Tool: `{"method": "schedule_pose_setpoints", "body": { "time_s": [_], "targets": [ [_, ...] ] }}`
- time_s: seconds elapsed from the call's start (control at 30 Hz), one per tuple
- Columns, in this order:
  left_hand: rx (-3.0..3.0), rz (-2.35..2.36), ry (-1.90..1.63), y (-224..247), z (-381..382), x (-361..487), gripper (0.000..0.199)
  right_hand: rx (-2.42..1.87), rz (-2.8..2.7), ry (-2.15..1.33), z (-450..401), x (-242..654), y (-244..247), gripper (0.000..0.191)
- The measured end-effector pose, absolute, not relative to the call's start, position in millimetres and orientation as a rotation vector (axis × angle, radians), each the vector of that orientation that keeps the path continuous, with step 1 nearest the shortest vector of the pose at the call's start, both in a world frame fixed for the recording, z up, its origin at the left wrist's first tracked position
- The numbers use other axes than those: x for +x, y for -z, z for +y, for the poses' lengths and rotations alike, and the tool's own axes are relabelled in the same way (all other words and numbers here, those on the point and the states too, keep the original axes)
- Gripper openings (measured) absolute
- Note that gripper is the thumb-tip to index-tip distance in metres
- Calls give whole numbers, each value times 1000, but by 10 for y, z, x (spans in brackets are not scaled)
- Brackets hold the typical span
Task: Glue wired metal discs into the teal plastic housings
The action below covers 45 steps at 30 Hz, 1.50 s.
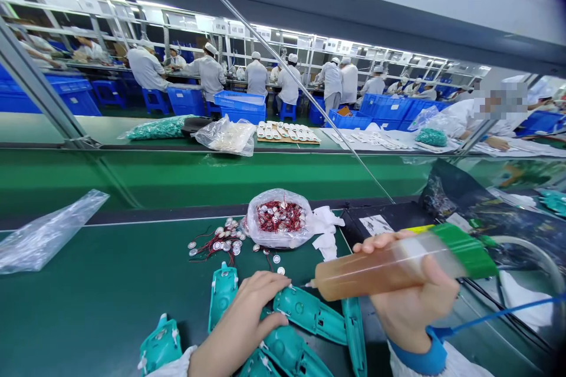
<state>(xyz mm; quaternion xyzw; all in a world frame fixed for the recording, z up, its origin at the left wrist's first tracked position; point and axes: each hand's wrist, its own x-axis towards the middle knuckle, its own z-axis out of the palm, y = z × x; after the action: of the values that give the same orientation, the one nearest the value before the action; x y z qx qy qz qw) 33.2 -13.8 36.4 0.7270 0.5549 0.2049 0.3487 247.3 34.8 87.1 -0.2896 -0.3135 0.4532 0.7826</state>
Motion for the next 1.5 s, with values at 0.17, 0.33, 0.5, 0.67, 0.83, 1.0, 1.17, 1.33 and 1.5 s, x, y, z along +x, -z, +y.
{"method": "schedule_pose_setpoints", "body": {
  "time_s": [0.17, 0.33, 0.5, 0.67, 0.83, 1.0, 1.17, 1.33, 1.5],
  "targets": [
    [1867, 1475, -565, -362, -153, 302, 52, -688, -456, -920, 437, 2719, -929, 29],
    [1921, 1378, -555, -579, -189, 56, 30, -718, -426, -997, 521, 2790, -846, 29],
    [1891, 1333, -308, -747, -224, -13, 24, -806, -380, -1173, 435, 2546, -820, 29],
    [1910, 1302, -335, -714, -231, 71, 13, -761, -575, -1285, 294, 2302, -795, 26],
    [1883, 1331, -356, -699, -233, 91, 21, -685, -776, -1255, 232, 2240, -731, 24],
    [1886, 1342, -343, -721, -216, 108, 27, -651, -835, -1240, 215, 2232, -684, 23],
    [1891, 1331, -356, -702, -205, 117, 27, -655, -833, -1244, 202, 2200, -664, 24],
    [1878, 1336, -334, -698, -212, 109, 27, -635, -845, -1248, 197, 2183, -654, 24],
    [1876, 1330, -321, -722, -197, 117, 26, -619, -851, -1245, 194, 2180, -660, 23]
  ]
}}
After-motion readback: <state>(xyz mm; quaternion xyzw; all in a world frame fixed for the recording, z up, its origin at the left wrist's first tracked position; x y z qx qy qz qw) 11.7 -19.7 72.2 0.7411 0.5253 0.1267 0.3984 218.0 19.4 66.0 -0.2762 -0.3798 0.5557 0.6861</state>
